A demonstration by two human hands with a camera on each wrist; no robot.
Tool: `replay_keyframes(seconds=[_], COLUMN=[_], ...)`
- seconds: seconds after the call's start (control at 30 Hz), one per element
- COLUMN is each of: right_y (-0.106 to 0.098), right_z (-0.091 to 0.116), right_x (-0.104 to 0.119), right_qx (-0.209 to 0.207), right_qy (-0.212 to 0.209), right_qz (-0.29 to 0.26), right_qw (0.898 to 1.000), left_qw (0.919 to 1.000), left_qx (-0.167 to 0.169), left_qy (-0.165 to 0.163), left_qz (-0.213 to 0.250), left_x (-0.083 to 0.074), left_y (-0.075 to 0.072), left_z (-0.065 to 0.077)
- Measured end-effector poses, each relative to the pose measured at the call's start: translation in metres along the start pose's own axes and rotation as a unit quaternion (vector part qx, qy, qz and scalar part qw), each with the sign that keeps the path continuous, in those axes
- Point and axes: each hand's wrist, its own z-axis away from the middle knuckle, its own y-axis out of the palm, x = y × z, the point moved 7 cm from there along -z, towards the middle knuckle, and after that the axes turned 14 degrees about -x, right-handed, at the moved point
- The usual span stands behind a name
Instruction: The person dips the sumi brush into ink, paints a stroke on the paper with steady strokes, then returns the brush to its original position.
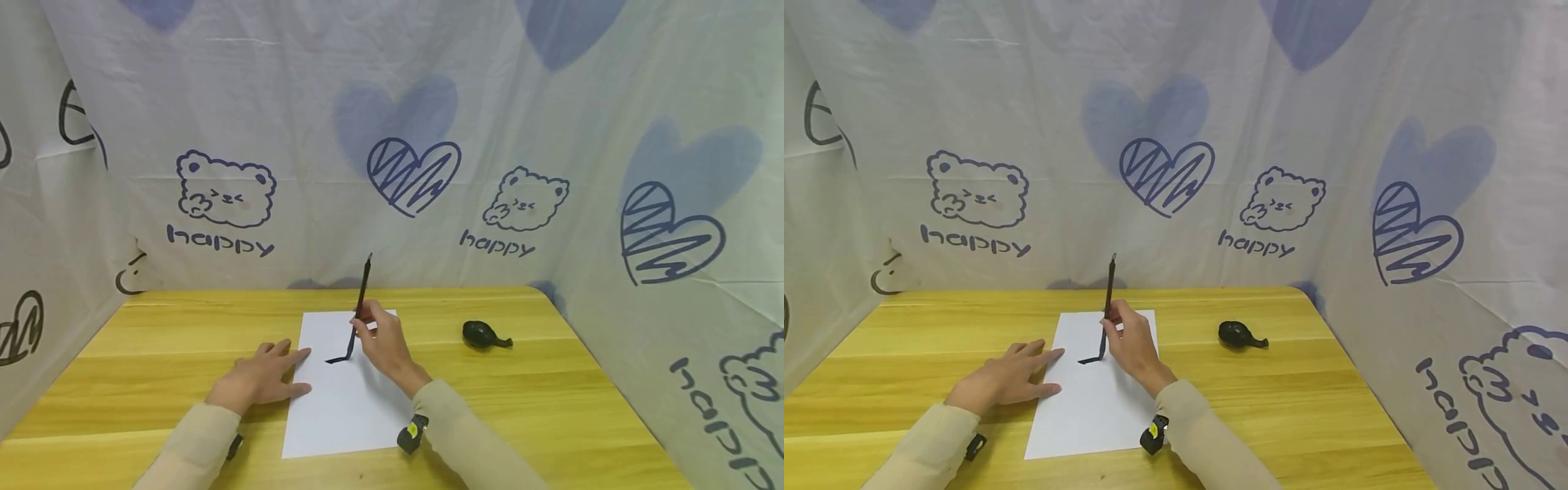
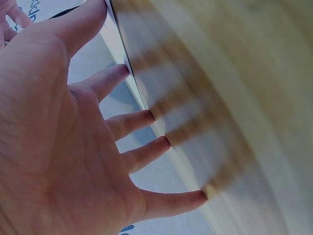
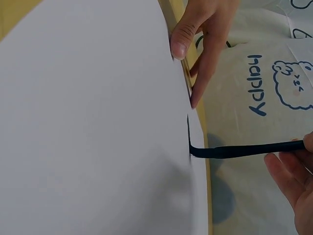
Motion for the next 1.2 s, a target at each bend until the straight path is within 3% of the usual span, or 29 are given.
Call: replay_keyframes(seconds=[0.4,1.2], right_y=[-0.007,-0.023], right_z=[-0.002,-0.005], right_x=[-0.008,-0.021], right_qx=[-0.003,-0.024], right_qy=[0.017,0.013], right_qz=[-0.002,0.006], right_qw=[1.0,1.0], left_qw=[1.0,1.0], left_qx=[-0.002,-0.004], left_qy=[0.006,0.004], left_qz=[0.008,0.006], left_x=[0.0,0.001], left_y=[0.0,0.002], left_z=[0.001,0.0])
